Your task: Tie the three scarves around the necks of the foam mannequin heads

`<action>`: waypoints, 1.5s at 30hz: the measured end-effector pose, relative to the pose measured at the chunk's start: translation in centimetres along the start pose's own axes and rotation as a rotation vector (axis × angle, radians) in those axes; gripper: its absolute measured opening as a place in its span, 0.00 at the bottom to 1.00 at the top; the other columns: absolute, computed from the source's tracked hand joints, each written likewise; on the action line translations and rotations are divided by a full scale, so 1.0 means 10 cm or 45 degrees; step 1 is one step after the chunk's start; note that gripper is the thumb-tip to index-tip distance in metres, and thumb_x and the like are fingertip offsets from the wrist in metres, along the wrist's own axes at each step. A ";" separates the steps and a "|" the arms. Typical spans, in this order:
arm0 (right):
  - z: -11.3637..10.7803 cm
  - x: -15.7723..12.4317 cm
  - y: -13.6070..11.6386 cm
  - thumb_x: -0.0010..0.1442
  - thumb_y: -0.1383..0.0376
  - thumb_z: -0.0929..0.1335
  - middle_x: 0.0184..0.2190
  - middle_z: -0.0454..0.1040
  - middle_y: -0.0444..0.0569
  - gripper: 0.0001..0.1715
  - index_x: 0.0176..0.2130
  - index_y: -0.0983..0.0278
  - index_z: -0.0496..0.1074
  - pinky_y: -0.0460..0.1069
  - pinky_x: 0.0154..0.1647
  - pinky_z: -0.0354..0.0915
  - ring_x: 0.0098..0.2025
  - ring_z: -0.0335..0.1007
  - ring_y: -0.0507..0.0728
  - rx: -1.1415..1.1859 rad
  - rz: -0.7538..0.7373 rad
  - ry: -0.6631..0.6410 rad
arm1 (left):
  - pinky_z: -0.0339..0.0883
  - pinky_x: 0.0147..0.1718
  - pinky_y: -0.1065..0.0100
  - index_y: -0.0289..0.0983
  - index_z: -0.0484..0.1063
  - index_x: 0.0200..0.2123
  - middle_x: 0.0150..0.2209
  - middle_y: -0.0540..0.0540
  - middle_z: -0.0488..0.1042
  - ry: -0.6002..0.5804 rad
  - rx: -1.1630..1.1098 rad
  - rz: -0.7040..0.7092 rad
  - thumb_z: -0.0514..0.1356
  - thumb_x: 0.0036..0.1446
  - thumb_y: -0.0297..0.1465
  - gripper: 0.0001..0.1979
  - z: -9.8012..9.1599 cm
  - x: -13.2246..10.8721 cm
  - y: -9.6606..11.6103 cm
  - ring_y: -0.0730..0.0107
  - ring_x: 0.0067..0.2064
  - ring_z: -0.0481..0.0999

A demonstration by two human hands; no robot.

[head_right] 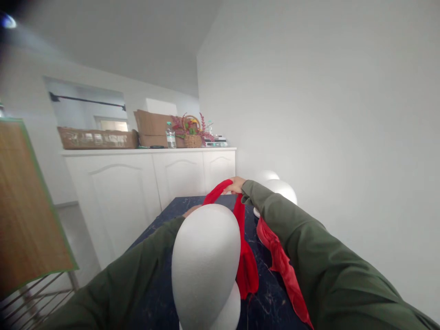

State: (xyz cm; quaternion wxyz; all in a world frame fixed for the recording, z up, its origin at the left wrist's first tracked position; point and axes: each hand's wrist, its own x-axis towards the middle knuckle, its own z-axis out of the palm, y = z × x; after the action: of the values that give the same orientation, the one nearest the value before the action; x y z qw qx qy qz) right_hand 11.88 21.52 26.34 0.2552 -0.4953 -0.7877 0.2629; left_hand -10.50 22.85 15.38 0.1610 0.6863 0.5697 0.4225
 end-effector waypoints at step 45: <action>2.50 -2.72 0.38 0.43 0.67 0.66 0.24 0.71 0.43 0.07 0.29 0.63 0.67 0.44 0.27 0.62 0.26 0.67 0.50 1.618 0.466 0.081 | 0.67 0.34 0.64 0.32 0.69 0.36 0.33 0.42 0.74 -0.649 -1.143 -0.564 0.61 0.41 0.25 0.15 0.17 -3.11 0.20 0.63 0.33 0.74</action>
State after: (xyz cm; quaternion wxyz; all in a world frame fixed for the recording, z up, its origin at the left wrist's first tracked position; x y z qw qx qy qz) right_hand 8.05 -5.99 1.66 0.4723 -0.3816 -0.3744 0.7008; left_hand -7.75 -5.87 3.48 0.6549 0.4947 0.4077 0.4003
